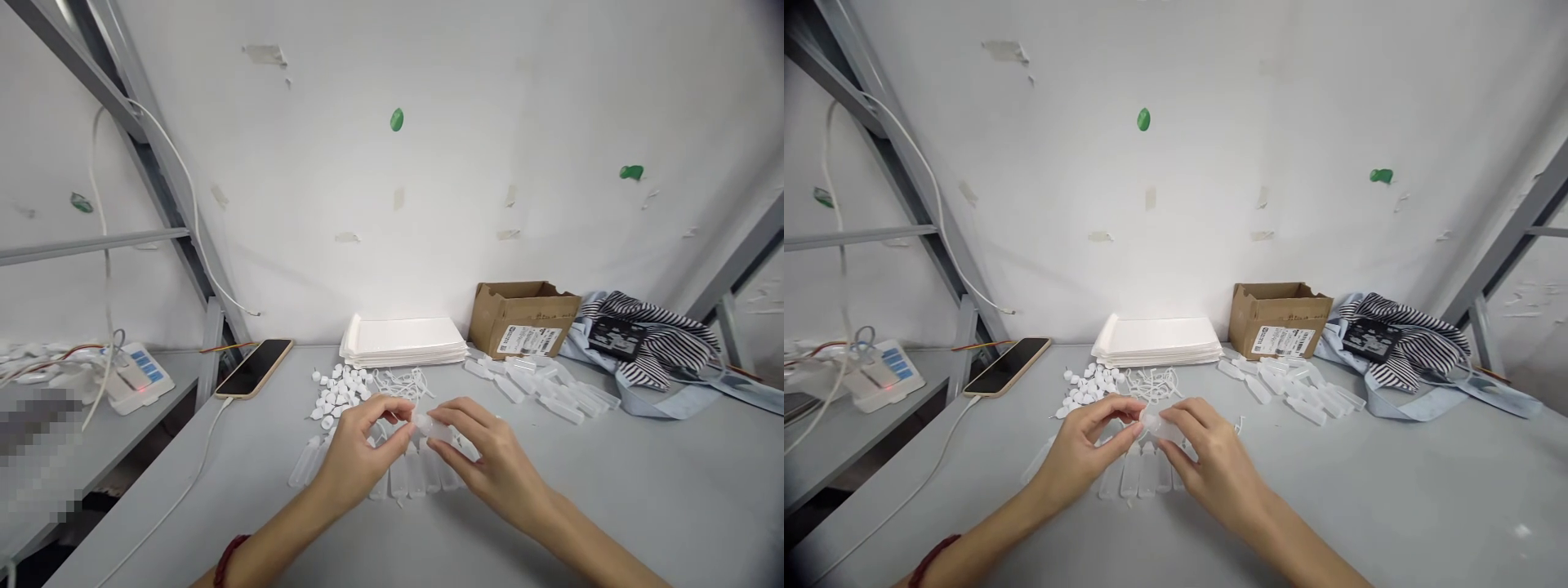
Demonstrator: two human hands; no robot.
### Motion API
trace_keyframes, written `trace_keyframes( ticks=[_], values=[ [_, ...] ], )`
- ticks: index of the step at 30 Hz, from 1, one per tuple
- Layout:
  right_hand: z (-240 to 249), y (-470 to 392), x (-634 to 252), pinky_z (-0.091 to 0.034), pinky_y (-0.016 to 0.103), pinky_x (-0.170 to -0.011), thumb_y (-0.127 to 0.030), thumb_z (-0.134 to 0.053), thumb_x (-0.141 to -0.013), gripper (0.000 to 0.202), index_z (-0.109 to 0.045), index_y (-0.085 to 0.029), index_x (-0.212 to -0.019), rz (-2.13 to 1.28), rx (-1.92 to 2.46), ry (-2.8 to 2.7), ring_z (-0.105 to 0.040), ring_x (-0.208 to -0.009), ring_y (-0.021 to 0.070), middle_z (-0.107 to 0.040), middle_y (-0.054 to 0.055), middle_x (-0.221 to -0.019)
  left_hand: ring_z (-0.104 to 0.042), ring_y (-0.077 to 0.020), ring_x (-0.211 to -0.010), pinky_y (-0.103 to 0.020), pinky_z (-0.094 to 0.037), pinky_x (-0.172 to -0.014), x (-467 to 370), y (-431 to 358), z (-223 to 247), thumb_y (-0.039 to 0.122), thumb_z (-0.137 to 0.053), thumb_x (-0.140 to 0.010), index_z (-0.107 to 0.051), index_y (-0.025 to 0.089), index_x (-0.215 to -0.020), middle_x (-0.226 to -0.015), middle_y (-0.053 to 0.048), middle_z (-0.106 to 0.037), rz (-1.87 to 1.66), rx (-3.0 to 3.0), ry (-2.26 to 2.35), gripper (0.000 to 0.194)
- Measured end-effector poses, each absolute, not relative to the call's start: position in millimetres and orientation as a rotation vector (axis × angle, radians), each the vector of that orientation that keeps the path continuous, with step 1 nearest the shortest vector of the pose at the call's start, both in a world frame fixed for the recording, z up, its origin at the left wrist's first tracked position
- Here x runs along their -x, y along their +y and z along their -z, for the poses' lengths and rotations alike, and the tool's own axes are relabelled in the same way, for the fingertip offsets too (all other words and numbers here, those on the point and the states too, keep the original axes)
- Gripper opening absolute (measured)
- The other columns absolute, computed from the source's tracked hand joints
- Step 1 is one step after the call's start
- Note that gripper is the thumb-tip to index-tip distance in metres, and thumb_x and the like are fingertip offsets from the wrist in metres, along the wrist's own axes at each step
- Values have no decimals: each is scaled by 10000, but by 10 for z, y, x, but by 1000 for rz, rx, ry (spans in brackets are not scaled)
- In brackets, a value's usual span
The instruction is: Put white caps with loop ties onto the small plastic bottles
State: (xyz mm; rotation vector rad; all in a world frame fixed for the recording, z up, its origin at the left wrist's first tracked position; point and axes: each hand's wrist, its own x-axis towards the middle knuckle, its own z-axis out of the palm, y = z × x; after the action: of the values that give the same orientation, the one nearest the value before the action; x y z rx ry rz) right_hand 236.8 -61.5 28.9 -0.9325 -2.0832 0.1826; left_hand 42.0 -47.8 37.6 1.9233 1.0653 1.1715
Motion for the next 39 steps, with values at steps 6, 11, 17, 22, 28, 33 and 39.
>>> trace_keyframes(
  ticks=[6,11,17,22,28,33,39],
  values=[
    [-255,-614,-2368,-528,289,-666,-153,-568,-868,213,-597,-184,-1077,-129,898,-2080,-629,-798,177,-627,85,-939,-590,-149,-791,-275,-482,-753,-414,-486,-372,209,-633,-805,-689,216,-906,-833,-8,-674,-1222,-2024,949,116],
    [-230,-620,-2356,-509,294,-645,-141,-567,-862,198,-626,-164,-1049,-104,883,-2072,-615,-776,182,-623,100,-917,-579,-159,-804,-287,-475,-745,-400,-462,-382,238,-679,-772,-715,232,-885,-864,-16,-681,-1162,-1922,945,119],
    [-349,-655,-2311,-442,265,-626,-271,-707,-761,137,-690,-186,-867,-697,1072,-1864,-555,-708,152,-624,29,-784,-586,-176,-823,-296,-476,-743,-377,-412,-408,263,-727,-719,-735,214,-840,-851,-30,-667,-1029,-1673,859,130],
    [-433,-640,-2293,-362,251,-600,-351,-746,-687,197,-684,-181,-767,-1184,1181,-1648,-456,-651,117,-571,-7,-739,-597,-177,-813,-300,-482,-759,-392,-426,-392,276,-720,-731,-740,210,-844,-832,-29,-669,-972,-1627,822,133],
    [-398,-609,-2311,-290,245,-574,-420,-744,-679,278,-675,-173,-785,-1325,1164,-1526,-381,-617,97,-464,-34,-676,-598,-187,-844,-320,-498,-781,-426,-486,-396,307,-619,-824,-725,221,-961,-905,-46,-663,-991,-1739,877,194],
    [-411,-600,-2330,-234,245,-536,-465,-745,-664,348,-664,-161,-813,-1305,1234,-1492,-305,-565,89,-365,-66,-571,-574,-165,-843,-310,-503,-793,-461,-577,-375,220,-589,-835,-633,260,-1138,-984,-31,-627,-1044,-2053,958,308],
    [-445,-610,-2328,-220,231,-486,-444,-754,-656,343,-606,-166,-793,-1346,1215,-1431,-287,-518,73,-370,-80,-538,-521,-238,-1041,-381,-491,-871,-537,-617,-198,230,-673,-797,-393,201,-1346,-1143,-101,-548,-1164,-2507,962,617]
  ],
)
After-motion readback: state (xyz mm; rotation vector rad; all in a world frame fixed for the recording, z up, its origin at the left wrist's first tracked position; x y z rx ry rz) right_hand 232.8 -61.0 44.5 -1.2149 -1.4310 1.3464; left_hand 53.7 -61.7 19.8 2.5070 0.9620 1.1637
